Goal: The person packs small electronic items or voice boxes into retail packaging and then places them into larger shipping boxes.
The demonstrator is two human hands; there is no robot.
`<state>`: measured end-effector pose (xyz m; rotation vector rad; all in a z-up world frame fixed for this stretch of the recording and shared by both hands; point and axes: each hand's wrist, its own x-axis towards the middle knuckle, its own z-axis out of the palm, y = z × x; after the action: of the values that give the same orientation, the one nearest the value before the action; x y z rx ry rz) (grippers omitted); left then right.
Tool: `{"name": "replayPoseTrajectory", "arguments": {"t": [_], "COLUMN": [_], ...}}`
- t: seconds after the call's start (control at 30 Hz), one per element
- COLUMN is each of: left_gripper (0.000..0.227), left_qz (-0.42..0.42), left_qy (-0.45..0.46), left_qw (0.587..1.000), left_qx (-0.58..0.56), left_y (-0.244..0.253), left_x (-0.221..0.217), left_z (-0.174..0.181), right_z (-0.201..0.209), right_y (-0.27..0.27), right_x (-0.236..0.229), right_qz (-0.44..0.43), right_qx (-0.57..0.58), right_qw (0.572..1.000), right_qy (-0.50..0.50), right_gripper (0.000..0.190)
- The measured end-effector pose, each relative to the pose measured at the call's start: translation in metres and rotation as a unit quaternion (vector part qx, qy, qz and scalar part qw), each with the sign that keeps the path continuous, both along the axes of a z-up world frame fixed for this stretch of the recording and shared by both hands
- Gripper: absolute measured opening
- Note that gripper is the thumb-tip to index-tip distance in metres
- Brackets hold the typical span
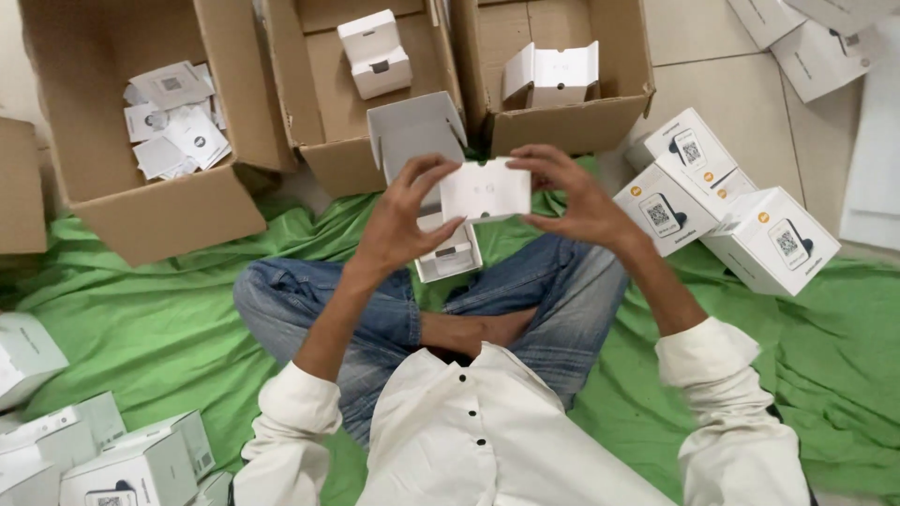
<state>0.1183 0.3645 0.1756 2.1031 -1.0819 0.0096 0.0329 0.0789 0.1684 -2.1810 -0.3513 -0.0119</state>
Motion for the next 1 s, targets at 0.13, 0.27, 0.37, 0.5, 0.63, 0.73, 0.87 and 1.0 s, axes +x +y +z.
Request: {"name": "replayPoseTrajectory", "arguments": {"t": [0.13, 0.27, 0.37, 0.5, 0.63, 0.73, 0.87, 1.0], "left_gripper": [0.097, 0.094, 0.092, 0.067, 0.084, 0.097, 0.080, 0.063], "left_qz": [-0.076, -0.070, -0.066, -0.019, -0.050, -0.056, -0.024, -0.033], "left_qy": [0.084, -0.062, -0.097, 0.037, 0.008, 0.042, 0.060, -0.019], "left_qw": [0.990, 0.996, 0.992, 0.959, 0.973, 0.977, 0.933, 0.906], "left_qx": [-0.086, 0.006, 0.053, 0.280, 0.227, 0.203, 0.355, 0.421], "left_y": [-0.071, -0.167, -0.233, -0.292, -0.313, -0.312, -0.301, -0.286], "left_x": [0.064, 0.148, 0.199, 0.245, 0.262, 0.252, 0.247, 0.257], "left_z": [0.003, -0.046, -0.091, -0.174, -0.254, -0.242, -0.220, -0.269], "right_z": [0.024, 0.024, -0.008, -0.082, -0.173, -0.182, -0.141, -0.138], "right_y": [-0.080, -0.160, -0.193, -0.222, -0.247, -0.241, -0.206, -0.181], "right_x": [0.023, 0.081, 0.134, 0.185, 0.206, 0.211, 0.209, 0.218], "right_qz": [-0.053, -0.103, -0.130, -0.161, -0.119, -0.121, -0.103, -0.031], "right_qx": [-0.034, -0.149, -0.204, -0.315, -0.298, -0.315, -0.250, -0.234], "right_qw": [0.997, 0.982, 0.970, 0.928, 0.942, 0.933, 0.940, 0.926], "right_qy": [-0.042, -0.051, -0.004, 0.120, 0.102, 0.120, 0.207, 0.293], "right_gripper": [0.080, 0.087, 0.083, 0.075, 0.092, 0.094, 0.094, 0.109]}}
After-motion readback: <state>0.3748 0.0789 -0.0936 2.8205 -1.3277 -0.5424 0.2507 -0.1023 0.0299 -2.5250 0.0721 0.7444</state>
